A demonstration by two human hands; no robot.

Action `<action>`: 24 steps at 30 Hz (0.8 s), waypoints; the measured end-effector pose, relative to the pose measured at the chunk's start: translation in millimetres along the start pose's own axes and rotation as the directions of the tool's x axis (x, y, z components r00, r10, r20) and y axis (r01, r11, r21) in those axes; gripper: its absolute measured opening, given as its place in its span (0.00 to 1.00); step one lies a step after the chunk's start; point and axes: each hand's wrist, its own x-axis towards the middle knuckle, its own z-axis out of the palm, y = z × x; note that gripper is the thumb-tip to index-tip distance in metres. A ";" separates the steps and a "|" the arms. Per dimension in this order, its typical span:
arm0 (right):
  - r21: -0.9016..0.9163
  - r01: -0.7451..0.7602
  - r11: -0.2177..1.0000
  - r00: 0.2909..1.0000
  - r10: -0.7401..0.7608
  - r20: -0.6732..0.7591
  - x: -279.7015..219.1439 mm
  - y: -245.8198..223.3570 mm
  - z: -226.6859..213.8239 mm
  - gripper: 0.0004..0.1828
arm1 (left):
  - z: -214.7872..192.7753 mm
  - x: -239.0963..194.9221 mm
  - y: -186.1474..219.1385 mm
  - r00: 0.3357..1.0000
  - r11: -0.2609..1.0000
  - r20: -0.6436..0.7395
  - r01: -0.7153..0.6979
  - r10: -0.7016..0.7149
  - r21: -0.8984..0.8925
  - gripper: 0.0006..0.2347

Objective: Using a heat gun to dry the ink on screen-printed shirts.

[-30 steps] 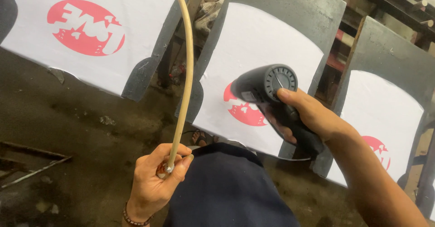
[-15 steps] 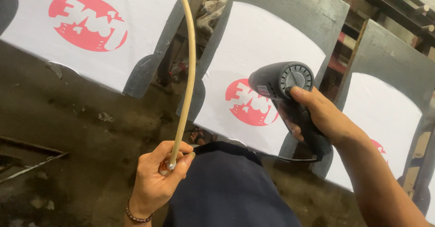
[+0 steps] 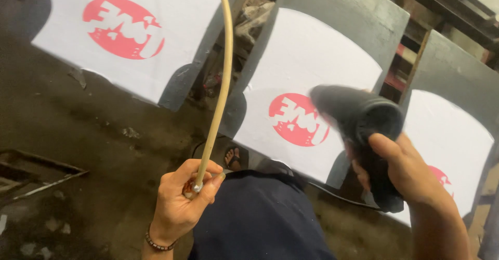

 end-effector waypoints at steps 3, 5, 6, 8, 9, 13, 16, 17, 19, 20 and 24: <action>0.176 0.335 0.926 0.921 -0.283 -0.267 -12.2 -31.6 26.2 0.35 | -13.1 -4.1 10.5 0.996 0.997 -0.051 -0.075 0.073 -0.032 0.03; 0.157 0.299 0.941 0.931 -0.252 -0.262 -23.7 -53.3 42.5 0.35 | -26.7 -9.7 10.3 0.987 0.994 -0.111 -0.111 0.113 0.018 0.04; 0.142 0.256 0.956 0.935 -0.207 -0.289 -29.5 -62.5 50.2 0.39 | -33.2 -10.9 8.4 0.979 0.988 -0.134 -0.144 0.151 0.062 0.05; 0.271 0.306 0.913 0.949 -0.271 -0.159 -13.3 -52.5 56.3 0.44 | -47.4 -15.1 5.0 0.963 0.978 -0.178 -0.193 0.204 0.079 0.05; 0.409 0.312 0.858 0.946 -0.321 -0.050 -4.3 -47.6 59.4 0.51 | -54.6 -17.4 3.1 0.949 0.968 -0.195 -0.234 0.248 0.090 0.06; 0.556 0.311 0.771 0.800 -0.528 0.285 23.2 -110.5 151.8 0.51 | -86.0 -22.3 21.4 0.926 0.962 -0.310 -0.150 0.217 0.227 0.10; 0.382 -0.021 0.924 0.783 -0.222 0.581 76.6 -87.2 180.8 0.46 | -114.7 -18.7 31.8 0.890 0.967 -0.421 -0.072 0.174 0.246 0.11; 0.351 -0.097 0.931 0.739 -0.169 0.652 96.8 -87.8 193.7 0.46 | -125.5 -15.1 36.0 0.870 0.960 -0.455 -0.070 0.191 0.271 0.12; 0.307 -0.176 0.935 0.688 -0.107 0.718 129.0 -102.3 217.6 0.46 | -146.6 -6.9 43.0 0.848 0.956 -0.491 -0.060 0.201 0.288 0.13; 0.337 -0.049 0.940 0.739 -0.193 0.646 142.3 -115.9 228.2 0.44 | -157.6 -0.6 46.0 0.824 0.956 -0.530 -0.044 0.199 0.289 0.12; 0.359 0.011 0.933 0.833 -0.207 0.513 181.7 -150.3 248.8 0.41 | -204.9 23.6 55.8 0.805 0.952 -0.572 0.032 0.156 0.304 0.14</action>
